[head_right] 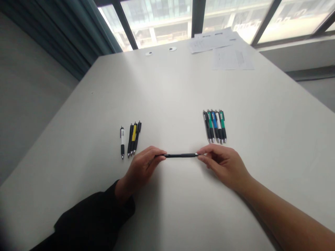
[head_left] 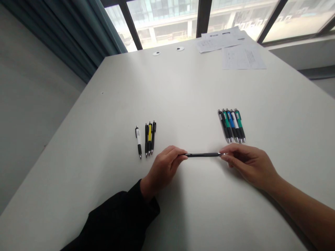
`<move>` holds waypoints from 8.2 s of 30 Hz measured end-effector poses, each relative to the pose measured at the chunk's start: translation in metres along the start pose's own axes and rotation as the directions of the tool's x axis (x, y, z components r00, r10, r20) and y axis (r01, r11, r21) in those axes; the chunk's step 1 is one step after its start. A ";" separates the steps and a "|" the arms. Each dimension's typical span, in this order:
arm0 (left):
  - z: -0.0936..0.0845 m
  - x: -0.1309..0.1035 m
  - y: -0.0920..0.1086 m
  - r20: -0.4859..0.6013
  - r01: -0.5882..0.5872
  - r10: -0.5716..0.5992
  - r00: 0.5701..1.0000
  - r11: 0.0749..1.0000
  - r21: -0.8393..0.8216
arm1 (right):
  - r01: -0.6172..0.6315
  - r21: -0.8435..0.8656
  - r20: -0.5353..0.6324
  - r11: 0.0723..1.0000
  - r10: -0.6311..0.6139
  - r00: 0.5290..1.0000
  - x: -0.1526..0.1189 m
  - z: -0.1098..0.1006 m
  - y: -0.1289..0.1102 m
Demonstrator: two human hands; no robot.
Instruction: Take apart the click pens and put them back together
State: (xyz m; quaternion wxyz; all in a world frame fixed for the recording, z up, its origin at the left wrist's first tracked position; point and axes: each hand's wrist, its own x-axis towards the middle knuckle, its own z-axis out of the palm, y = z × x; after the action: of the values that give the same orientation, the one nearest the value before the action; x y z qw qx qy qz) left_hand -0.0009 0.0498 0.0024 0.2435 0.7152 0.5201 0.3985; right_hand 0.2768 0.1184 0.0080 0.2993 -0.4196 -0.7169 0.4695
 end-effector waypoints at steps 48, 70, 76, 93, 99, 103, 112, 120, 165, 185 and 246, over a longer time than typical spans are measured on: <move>-0.001 0.002 0.004 0.036 0.050 -0.048 0.998 0.997 -0.055 | 0.145 -0.225 0.127 0.964 -0.118 0.985 0.002 -0.001 -0.011; 0.000 0.007 0.004 -0.170 0.077 -0.170 0.971 0.891 -0.447 | -0.487 0.301 0.623 0.820 0.218 0.752 -0.006 0.018 -0.026; 0.030 0.037 0.002 0.095 0.225 -0.245 0.965 0.580 -0.783 | -0.560 0.583 0.592 0.588 0.165 0.789 -0.010 0.051 -0.024; 0.038 0.047 0.012 0.288 0.343 -0.249 0.925 0.216 -0.914 | -0.570 0.746 0.550 0.344 0.164 0.819 -0.011 0.057 -0.017; 0.036 0.047 0.014 0.284 0.350 -0.277 0.918 0.229 -0.908 | -0.564 0.742 0.551 0.363 0.148 0.821 -0.012 0.058 -0.014; 0.035 0.046 0.014 0.275 0.356 -0.303 0.912 0.257 -0.898 | -0.530 0.704 0.529 0.473 0.150 0.836 -0.013 0.056 -0.014; 0.039 0.047 0.003 0.022 0.317 -0.504 0.863 0.508 -0.800 | -0.067 -0.155 0.308 0.986 0.112 0.945 -0.021 0.046 -0.034; 0.039 0.048 0.003 0.045 0.389 -0.558 0.828 0.517 -0.762 | 0.273 -0.555 0.256 0.786 -0.150 0.955 -0.014 0.035 -0.015; -0.037 0.028 -0.014 -0.233 0.361 -0.280 0.931 0.621 0.696 | 0.113 -0.813 0.000 0.571 -0.194 0.981 0.008 0.006 0.009; -0.048 0.027 -0.029 -0.262 0.394 -0.315 0.912 0.502 0.770 | 0.174 -0.818 0.029 0.548 -0.263 0.964 0.008 0.007 0.008; -0.022 -0.008 -0.002 -0.143 0.159 -0.186 0.972 0.970 -0.183 | 0.193 -0.269 -0.058 0.943 -0.216 0.975 0.000 0.006 0.003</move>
State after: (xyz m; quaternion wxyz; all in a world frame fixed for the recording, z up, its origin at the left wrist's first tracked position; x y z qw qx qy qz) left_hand -0.0212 0.0419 0.0105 0.2953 0.6097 0.5621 0.4743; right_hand 0.2727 0.1161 0.0030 0.3193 -0.3989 -0.7986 0.3181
